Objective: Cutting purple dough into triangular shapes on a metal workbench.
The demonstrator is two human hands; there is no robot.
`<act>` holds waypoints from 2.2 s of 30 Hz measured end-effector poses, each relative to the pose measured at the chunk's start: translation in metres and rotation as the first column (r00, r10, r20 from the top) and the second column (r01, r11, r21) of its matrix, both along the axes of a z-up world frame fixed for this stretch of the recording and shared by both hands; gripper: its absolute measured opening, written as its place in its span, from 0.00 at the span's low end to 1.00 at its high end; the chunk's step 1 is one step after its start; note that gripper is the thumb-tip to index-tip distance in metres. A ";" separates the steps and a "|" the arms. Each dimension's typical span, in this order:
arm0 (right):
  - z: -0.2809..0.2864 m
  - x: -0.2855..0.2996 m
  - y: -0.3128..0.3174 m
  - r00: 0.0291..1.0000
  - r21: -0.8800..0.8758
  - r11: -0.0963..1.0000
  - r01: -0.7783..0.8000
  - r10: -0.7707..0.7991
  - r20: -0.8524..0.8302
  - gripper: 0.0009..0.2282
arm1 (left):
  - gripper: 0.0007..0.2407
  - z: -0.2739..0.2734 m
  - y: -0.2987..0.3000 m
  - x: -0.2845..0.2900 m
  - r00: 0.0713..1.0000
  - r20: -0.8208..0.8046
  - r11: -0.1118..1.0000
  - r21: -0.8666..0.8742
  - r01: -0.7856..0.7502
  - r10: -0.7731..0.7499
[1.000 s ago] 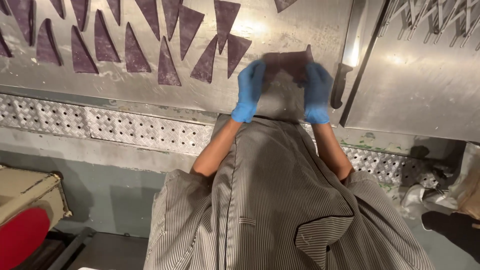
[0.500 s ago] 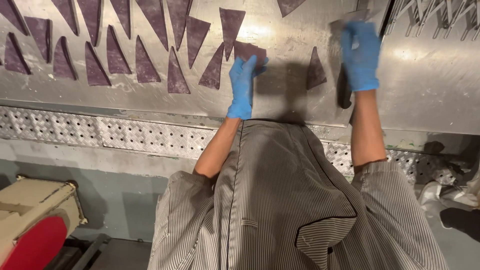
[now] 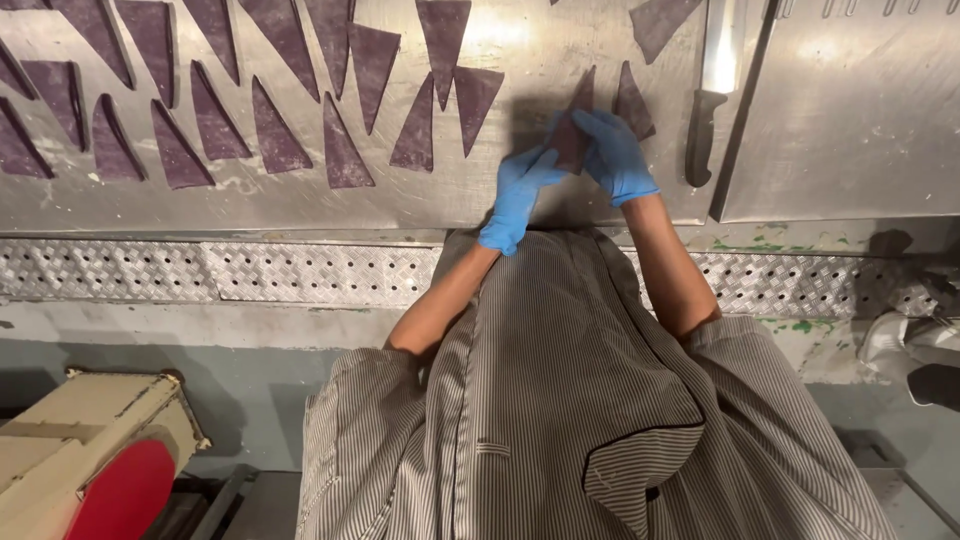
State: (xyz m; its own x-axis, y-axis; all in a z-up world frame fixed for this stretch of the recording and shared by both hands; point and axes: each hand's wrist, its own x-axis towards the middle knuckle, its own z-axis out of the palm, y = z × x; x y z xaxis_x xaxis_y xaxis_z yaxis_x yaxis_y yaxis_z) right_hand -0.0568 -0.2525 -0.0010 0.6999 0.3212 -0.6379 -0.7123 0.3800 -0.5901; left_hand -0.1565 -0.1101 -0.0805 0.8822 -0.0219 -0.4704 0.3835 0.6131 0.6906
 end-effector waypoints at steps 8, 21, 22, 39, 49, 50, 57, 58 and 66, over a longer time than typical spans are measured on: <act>-0.065 -0.018 0.009 0.979 -0.405 0.910 -0.092 0.157 0.131 0.08 | 0.11 -0.025 0.019 -0.031 0.991 -0.129 0.988 -0.144 -0.046 0.027; -0.037 -0.020 0.040 0.908 -0.434 0.890 -0.141 0.291 0.302 0.08 | 0.39 0.010 -0.002 -0.035 0.793 0.173 0.345 0.937 0.049 -0.584; -0.036 -0.022 0.040 0.909 -0.434 0.889 -0.145 0.293 0.297 0.08 | 0.39 0.011 -0.002 -0.037 0.795 0.170 0.345 0.937 0.052 -0.582; 0.009 0.081 0.077 0.721 -0.546 0.828 -0.124 0.454 0.524 0.10 | 0.42 0.032 0.008 -0.033 0.755 0.084 0.205 0.976 0.069 -0.650; 0.014 0.064 0.072 0.530 -0.859 0.502 -0.103 0.758 0.379 0.09 | 0.41 0.048 0.015 -0.024 0.713 -0.006 0.049 0.997 0.056 -0.701; 0.014 0.061 0.069 0.512 -0.882 0.463 -0.092 0.782 0.357 0.09 | 0.39 0.045 0.015 -0.023 0.717 0.018 0.071 0.997 0.044 -0.696; 0.029 0.033 0.040 0.396 -0.988 0.156 0.003 0.907 0.144 0.09 | 0.25 0.057 0.036 -0.011 0.696 0.197 -0.021 0.956 -0.292 -0.691; 0.037 0.023 0.020 0.380 -0.994 0.111 0.021 0.918 0.111 0.09 | 0.25 0.053 0.049 -0.014 0.694 0.200 -0.019 0.956 -0.294 -0.692; 0.007 -0.049 -0.043 -0.302 -0.880 0.081 0.467 0.951 -0.073 0.19 | 0.13 0.018 0.112 0.002 0.473 0.252 -0.006 0.878 -0.479 -0.844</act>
State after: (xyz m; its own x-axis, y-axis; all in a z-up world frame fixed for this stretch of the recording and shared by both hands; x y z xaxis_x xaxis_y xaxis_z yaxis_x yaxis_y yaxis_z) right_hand -0.1060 -0.2954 0.0057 0.4690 0.8825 -0.0347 0.8830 -0.4694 -0.0062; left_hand -0.1544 0.0017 -0.0624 0.7757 -0.4924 0.3947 -0.6230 -0.6974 0.3543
